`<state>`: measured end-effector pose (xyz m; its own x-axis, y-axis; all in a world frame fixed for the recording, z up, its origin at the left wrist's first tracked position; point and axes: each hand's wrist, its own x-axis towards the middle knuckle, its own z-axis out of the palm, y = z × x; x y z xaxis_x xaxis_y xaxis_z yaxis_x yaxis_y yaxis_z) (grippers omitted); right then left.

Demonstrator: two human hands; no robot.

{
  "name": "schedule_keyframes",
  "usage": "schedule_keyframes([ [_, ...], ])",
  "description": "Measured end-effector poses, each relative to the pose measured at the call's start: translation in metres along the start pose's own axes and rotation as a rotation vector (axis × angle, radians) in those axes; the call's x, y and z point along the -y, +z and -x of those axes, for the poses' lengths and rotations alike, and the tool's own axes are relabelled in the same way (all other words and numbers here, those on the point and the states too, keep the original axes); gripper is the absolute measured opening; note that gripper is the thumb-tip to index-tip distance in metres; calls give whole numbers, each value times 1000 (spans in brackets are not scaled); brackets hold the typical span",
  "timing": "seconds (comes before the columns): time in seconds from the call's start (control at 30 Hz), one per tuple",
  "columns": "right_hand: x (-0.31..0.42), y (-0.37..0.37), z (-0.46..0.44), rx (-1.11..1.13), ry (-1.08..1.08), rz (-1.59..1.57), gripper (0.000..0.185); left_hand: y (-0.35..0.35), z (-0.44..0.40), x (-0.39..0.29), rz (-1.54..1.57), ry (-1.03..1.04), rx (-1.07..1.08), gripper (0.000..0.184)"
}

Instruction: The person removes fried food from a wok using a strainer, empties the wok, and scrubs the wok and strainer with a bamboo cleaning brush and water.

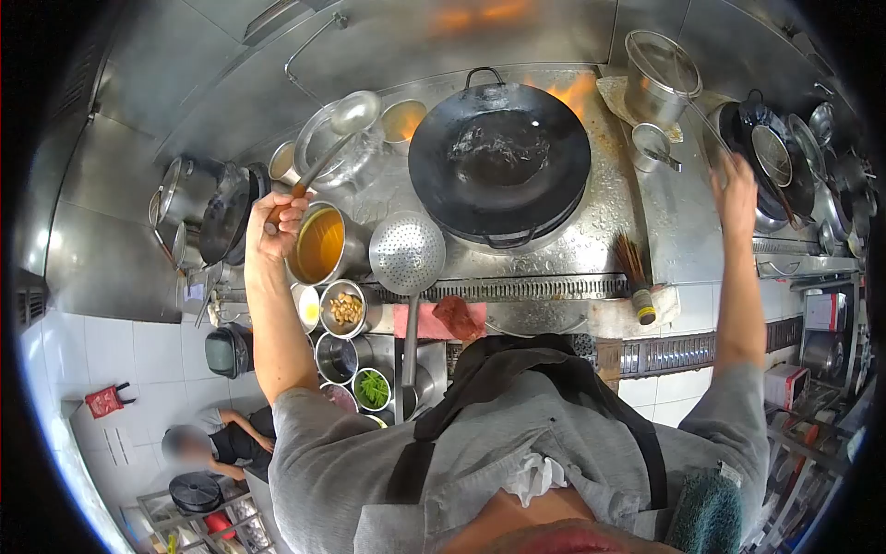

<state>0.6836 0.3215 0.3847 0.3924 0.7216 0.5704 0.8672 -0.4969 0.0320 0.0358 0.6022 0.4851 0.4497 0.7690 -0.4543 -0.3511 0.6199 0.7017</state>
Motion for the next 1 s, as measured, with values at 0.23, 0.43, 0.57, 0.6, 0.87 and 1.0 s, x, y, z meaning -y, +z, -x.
schedule_keyframes([
  [0.23,-115,129,-49,503,113,127,49,52,40,65,-168,-39,-59,37],
  [0.43,-73,160,-50,458,594,-704,25,53,30,129,-787,141,-365,28],
  [0.57,20,103,5,273,650,-1007,23,23,16,133,-1093,422,-529,42],
  [0.6,39,74,22,334,662,-1017,23,10,12,126,-1255,571,-625,43],
  [0.87,114,10,93,581,200,-708,51,-82,-96,28,-1870,200,-922,38],
  [1.0,139,35,109,968,418,-1079,45,-112,-169,5,-1702,7,-918,27],
])
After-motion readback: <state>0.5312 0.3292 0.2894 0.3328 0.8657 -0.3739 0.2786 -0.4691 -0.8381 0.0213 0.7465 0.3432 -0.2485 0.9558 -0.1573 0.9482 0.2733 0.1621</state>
